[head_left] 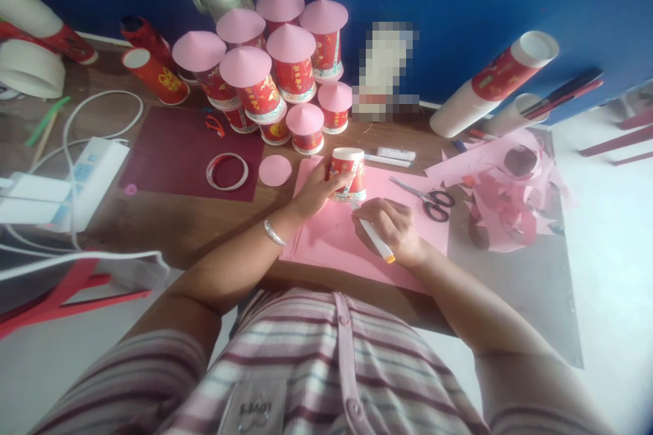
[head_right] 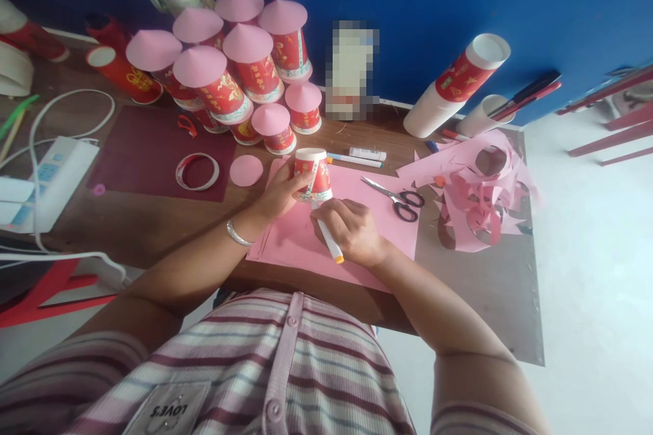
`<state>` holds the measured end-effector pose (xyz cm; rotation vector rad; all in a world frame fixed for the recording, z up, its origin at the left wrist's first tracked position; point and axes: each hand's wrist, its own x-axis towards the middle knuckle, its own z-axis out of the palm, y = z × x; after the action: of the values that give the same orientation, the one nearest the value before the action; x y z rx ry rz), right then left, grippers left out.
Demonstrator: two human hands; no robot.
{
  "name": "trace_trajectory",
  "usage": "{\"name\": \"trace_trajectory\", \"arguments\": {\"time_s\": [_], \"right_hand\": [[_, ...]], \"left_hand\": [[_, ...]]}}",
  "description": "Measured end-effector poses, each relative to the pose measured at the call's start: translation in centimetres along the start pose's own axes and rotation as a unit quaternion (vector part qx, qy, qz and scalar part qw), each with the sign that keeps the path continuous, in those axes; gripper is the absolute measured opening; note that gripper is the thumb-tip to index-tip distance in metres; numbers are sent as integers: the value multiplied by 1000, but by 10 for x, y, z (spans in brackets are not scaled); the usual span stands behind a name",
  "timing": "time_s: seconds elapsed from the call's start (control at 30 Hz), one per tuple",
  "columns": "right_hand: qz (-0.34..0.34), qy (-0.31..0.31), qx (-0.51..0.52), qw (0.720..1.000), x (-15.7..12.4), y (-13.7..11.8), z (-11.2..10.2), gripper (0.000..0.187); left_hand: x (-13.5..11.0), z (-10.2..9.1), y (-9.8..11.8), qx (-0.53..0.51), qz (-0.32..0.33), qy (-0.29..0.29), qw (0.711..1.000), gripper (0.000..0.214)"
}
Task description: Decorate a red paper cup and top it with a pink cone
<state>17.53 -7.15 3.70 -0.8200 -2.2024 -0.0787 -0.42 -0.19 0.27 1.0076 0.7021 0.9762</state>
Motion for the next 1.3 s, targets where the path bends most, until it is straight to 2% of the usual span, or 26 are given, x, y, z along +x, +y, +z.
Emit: {"name": "trace_trajectory", "arguments": {"time_s": [0.37, 0.63, 0.8, 1.0, 1.3], "right_hand": [[-16, 20, -1, 1000, 0, 0, 0, 19], [-30, 39, 9, 999, 1, -3, -2, 19], [-22, 37, 12, 999, 0, -2, -1, 22], [-23, 65, 24, 997, 2, -1, 0, 21], [-10, 22, 69, 997, -1, -4, 5, 23]], "left_hand": [[-1, 1, 3, -4, -8, -3, 1000, 44], [-1, 4, 5, -31, -1, -5, 1000, 36], [-1, 5, 5, -44, -3, 14, 999, 36], [0, 4, 3, -58, 9, 24, 998, 32], [-2, 7, 7, -49, 12, 20, 999, 30]]}}
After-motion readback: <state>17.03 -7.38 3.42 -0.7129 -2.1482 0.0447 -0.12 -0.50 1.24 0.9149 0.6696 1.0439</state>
